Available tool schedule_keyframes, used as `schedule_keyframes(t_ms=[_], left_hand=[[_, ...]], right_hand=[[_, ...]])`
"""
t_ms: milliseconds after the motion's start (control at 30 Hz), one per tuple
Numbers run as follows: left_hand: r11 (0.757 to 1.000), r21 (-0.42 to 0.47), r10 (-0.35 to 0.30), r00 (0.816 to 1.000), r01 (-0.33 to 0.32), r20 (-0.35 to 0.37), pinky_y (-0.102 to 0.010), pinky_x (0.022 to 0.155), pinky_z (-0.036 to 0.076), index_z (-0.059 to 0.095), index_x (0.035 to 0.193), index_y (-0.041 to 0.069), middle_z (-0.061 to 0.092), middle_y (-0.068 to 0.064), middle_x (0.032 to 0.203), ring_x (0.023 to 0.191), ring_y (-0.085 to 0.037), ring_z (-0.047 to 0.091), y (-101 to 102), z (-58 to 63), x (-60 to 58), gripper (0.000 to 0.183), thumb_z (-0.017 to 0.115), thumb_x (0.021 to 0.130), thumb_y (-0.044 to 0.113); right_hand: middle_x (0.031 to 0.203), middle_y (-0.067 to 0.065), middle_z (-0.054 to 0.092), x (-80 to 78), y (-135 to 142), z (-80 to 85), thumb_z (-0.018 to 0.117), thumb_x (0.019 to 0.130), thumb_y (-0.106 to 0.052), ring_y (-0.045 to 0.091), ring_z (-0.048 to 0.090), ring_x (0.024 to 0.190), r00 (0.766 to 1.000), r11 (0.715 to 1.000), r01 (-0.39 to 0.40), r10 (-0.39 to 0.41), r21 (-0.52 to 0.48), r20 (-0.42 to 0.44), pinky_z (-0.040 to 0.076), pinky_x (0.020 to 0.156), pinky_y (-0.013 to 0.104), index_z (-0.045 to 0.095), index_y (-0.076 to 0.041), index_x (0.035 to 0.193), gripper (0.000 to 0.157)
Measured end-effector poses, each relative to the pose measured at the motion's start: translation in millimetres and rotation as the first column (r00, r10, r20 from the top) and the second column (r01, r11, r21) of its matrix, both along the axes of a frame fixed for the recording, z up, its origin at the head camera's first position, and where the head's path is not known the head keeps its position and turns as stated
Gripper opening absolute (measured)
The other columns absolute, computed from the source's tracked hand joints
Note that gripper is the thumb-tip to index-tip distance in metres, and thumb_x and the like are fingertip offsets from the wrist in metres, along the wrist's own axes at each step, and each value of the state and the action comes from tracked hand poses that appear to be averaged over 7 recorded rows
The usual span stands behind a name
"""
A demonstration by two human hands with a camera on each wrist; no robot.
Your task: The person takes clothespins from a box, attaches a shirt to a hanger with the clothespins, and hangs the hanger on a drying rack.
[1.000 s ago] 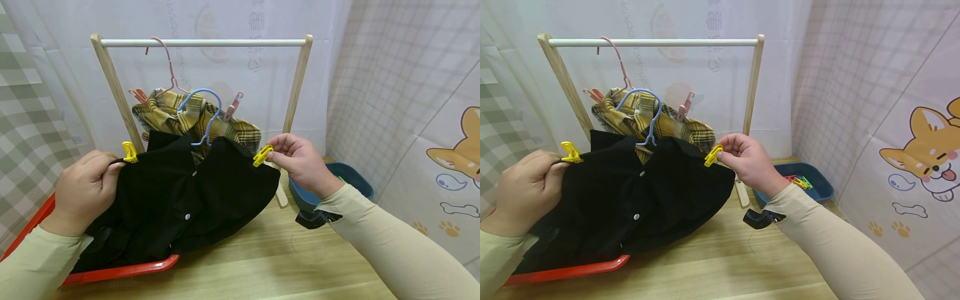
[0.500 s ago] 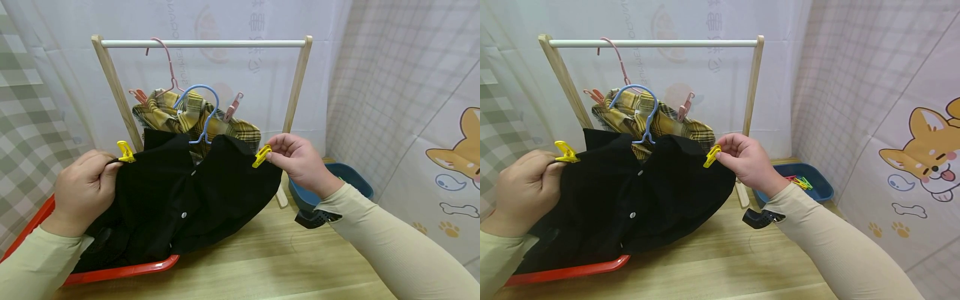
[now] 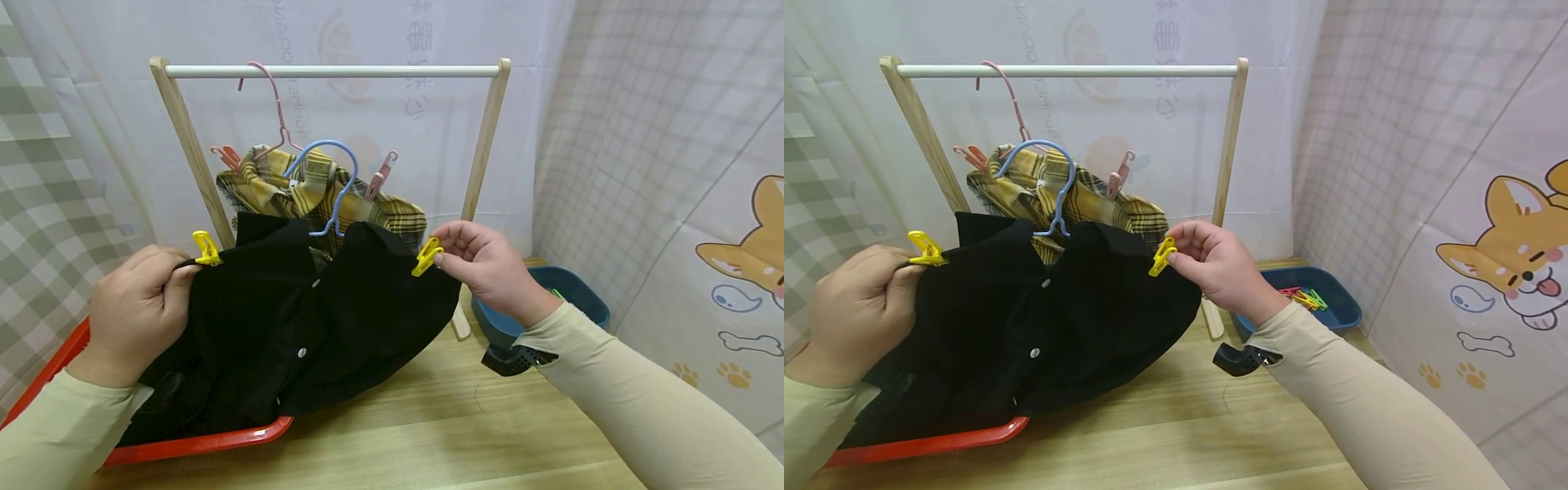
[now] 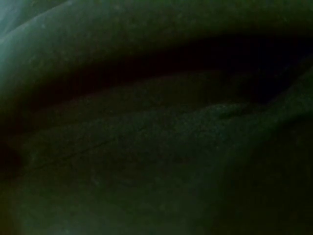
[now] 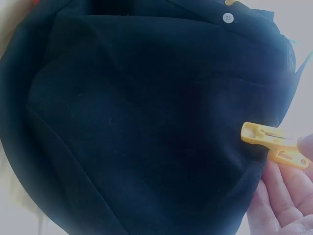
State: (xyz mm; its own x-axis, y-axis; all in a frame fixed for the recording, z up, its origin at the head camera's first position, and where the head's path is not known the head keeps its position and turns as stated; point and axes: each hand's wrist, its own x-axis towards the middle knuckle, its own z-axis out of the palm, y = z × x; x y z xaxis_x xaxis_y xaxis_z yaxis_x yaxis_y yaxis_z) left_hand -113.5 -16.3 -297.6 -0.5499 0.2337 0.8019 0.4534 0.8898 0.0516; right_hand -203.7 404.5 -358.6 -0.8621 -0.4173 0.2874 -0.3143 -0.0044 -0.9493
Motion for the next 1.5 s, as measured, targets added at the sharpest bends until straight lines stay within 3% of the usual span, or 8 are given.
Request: schedule_keyframes(t_ms=[433, 567, 700, 800, 900, 1067, 1333, 1500], left_hand=[[0.999, -0.030, 0.016, 1.000, -0.016, 0.027, -0.032, 0.066, 0.041, 0.067, 0.078, 0.003, 0.070, -0.014, 0.083, 0.075, -0.015, 0.052, -1.8, -0.1, 2.5, 0.070, 0.042, 0.109, 0.060], [0.998, -0.063, 0.028, 0.998, -0.025, 0.048, -0.031, 0.067, 0.042, 0.068, 0.081, 0.002, 0.070, -0.014, 0.084, 0.076, -0.014, 0.052, -2.1, 1.5, 4.0, 0.065, 0.043, 0.111, 0.054], [0.999, -0.044, 0.022, 0.999, -0.020, 0.039, -0.031, 0.068, 0.042, 0.068, 0.081, 0.002, 0.070, -0.014, 0.084, 0.076, -0.015, 0.052, -2.2, 1.0, 3.8, 0.065, 0.043, 0.111, 0.055], [0.999, -0.030, 0.017, 0.999, -0.016, 0.028, -0.031, 0.068, 0.042, 0.068, 0.080, 0.002, 0.070, -0.014, 0.083, 0.075, -0.017, 0.053, -1.9, 0.5, 3.2, 0.065, 0.044, 0.110, 0.055], [0.998, -0.055, 0.028, 0.999, -0.027, 0.029, -0.030, 0.069, 0.043, 0.069, 0.081, 0.002, 0.070, -0.014, 0.082, 0.075, -0.020, 0.054, -1.4, 1.1, 3.4, 0.062, 0.045, 0.111, 0.051], [0.996, -0.090, 0.029, 0.999, -0.025, 0.042, -0.031, 0.069, 0.044, 0.070, 0.083, 0.003, 0.070, -0.012, 0.082, 0.075, -0.022, 0.057, -1.2, 1.8, 3.3, 0.060, 0.045, 0.112, 0.049], [0.990, -0.140, 0.015, 0.994, 0.000, 0.110, -0.031, 0.069, 0.044, 0.070, 0.089, 0.002, 0.067, -0.010, 0.081, 0.073, -0.019, 0.055, -1.9, 4.4, 4.7, 0.060, 0.042, 0.112, 0.051], [0.987, -0.158, 0.031, 0.981, -0.001, 0.191, -0.027, 0.071, 0.045, 0.071, 0.096, 0.004, 0.068, -0.007, 0.087, 0.074, -0.017, 0.056, -2.1, 5.9, 6.6, 0.040, 0.056, 0.109, 0.039]], right_hand=[[0.114, -0.006, 0.071, -0.5, 1.0, -5.2, 0.059, 0.100, 0.008, 0.006, 0.070, 0.106, 0.996, 0.997, -0.072, 0.074, -0.039, 0.051, 0.057, 0.095, 0.019, 0.049, 0.009, 0.146, 0.047], [0.121, 0.007, 0.072, -1.3, 2.2, -7.6, 0.064, 0.100, 0.003, 0.006, 0.069, 0.105, 0.996, 0.991, -0.090, 0.086, 0.100, 0.038, 0.057, 0.094, 0.019, 0.058, 0.006, 0.141, 0.041], [0.105, 0.010, 0.074, -2.1, 4.9, -12.0, 0.066, 0.102, -0.006, 0.009, 0.064, 0.088, 0.996, 0.947, -0.055, 0.073, 0.317, -0.044, 0.055, 0.083, 0.020, 0.071, 0.001, 0.123, 0.022], [0.079, 0.001, 0.060, -2.4, 6.8, -15.3, 0.063, 0.105, -0.010, 0.012, 0.051, 0.073, 0.989, 0.897, -0.029, 0.090, 0.441, -0.118, 0.048, 0.077, 0.026, 0.074, -0.003, 0.121, 0.020], [0.068, -0.005, 0.041, -2.6, 7.1, -17.9, 0.058, 0.108, -0.011, 0.010, 0.038, 0.062, 0.980, 0.864, -0.018, 0.115, 0.504, -0.163, 0.043, 0.072, 0.029, 0.073, -0.005, 0.122, 0.021], [0.066, -0.006, 0.037, -1.1, 6.3, -19.7, 0.054, 0.110, -0.010, 0.009, 0.034, 0.057, 0.970, 0.846, 0.026, 0.109, 0.532, -0.219, 0.040, 0.066, 0.029, 0.072, -0.005, 0.114, 0.018], [0.068, -0.004, 0.033, 3.2, 7.5, -21.9, 0.054, 0.110, -0.011, 0.011, 0.033, 0.058, 0.955, 0.852, 0.118, 0.042, 0.510, -0.292, 0.035, 0.061, 0.028, 0.064, -0.008, 0.096, 0.017], [0.068, -0.004, 0.037, 3.8, 10.6, -23.8, 0.054, 0.111, -0.012, 0.012, 0.042, 0.063, 0.943, 0.855, 0.164, 0.010, 0.492, -0.332, 0.039, 0.067, 0.030, 0.067, -0.008, 0.100, 0.017]])
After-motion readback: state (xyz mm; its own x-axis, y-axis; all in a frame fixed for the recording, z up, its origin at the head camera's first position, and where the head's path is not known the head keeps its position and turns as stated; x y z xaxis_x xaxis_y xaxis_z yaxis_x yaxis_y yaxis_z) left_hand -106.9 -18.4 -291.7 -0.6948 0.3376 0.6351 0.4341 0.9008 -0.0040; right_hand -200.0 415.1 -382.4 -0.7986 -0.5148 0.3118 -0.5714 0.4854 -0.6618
